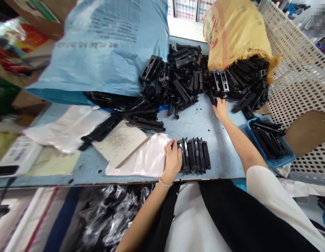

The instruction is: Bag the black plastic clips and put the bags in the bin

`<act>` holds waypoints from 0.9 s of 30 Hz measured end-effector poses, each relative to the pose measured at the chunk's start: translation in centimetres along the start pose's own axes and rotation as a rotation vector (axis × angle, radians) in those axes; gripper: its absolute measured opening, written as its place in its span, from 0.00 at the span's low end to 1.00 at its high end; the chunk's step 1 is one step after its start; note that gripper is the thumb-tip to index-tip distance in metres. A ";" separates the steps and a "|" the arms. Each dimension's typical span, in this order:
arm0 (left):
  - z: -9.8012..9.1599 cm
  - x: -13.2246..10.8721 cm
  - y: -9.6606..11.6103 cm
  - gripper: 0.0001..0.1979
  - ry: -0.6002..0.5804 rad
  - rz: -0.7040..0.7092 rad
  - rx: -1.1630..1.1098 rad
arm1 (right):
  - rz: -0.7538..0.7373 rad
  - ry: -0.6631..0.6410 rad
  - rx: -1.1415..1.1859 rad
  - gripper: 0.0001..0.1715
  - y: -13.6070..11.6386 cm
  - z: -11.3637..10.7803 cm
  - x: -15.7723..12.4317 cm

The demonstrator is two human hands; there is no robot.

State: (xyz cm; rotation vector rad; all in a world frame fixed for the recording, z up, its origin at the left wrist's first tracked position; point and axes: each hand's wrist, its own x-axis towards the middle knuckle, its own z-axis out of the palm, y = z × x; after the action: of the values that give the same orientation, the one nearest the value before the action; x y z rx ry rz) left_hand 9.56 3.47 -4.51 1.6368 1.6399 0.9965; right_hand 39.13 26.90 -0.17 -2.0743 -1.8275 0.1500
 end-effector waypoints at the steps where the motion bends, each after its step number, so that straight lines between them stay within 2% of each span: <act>1: -0.1 0.1 0.0 0.25 -0.005 0.052 0.038 | 0.003 -0.001 0.009 0.28 -0.1 -0.1 -0.9; 3: -0.3 0.4 0.6 0.25 -0.003 0.099 0.053 | -0.020 0.020 0.064 0.27 -0.9 -0.5 -4.3; 5: -0.4 1.0 2.1 0.28 -0.013 0.072 -0.063 | -0.121 0.071 0.180 0.26 -2.5 -1.3 -9.4; 9: -0.1 2.3 6.5 0.30 -0.092 -0.133 -0.724 | -0.507 0.061 0.302 0.27 -6.4 -4.1 -20.4; 11: -0.3 2.6 8.5 0.24 -0.133 -0.273 -0.968 | -0.722 -0.022 0.384 0.29 -7.5 -5.8 -23.2; 13: -0.8 2.4 9.9 0.20 -0.202 -0.363 -1.041 | -0.767 -0.023 0.437 0.29 -7.6 -7.2 -23.5; 16: -1.9 1.3 11.0 0.21 -0.348 -0.407 -1.059 | -0.713 0.103 0.365 0.25 -6.6 -8.3 -20.8; 18: -2.5 0.3 11.5 0.22 -0.430 -0.456 -1.084 | -0.798 0.119 0.268 0.23 -5.9 -8.1 -18.6; 21: -2.8 -0.8 12.0 0.24 -0.517 -0.575 -1.136 | -0.976 0.043 0.200 0.25 -5.6 -7.1 -16.7; 23: -2.7 -1.0 12.1 0.26 -0.515 -0.620 -1.140 | -0.999 0.010 0.222 0.27 -6.2 -6.5 -16.6; 24: -2.6 -1.0 12.0 0.26 -0.483 -0.619 -1.130 | -0.964 0.000 0.253 0.28 -6.7 -6.4 -16.8; 27: -2.9 -0.2 11.4 0.25 -0.305 -0.557 -1.082 | -0.775 -0.055 0.361 0.28 -8.5 -6.5 -18.3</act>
State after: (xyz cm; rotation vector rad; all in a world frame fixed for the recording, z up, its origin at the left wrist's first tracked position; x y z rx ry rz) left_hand 13.19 2.47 6.60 0.5218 0.9377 0.9857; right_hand 30.50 8.47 5.81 -1.0401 -2.2889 0.2974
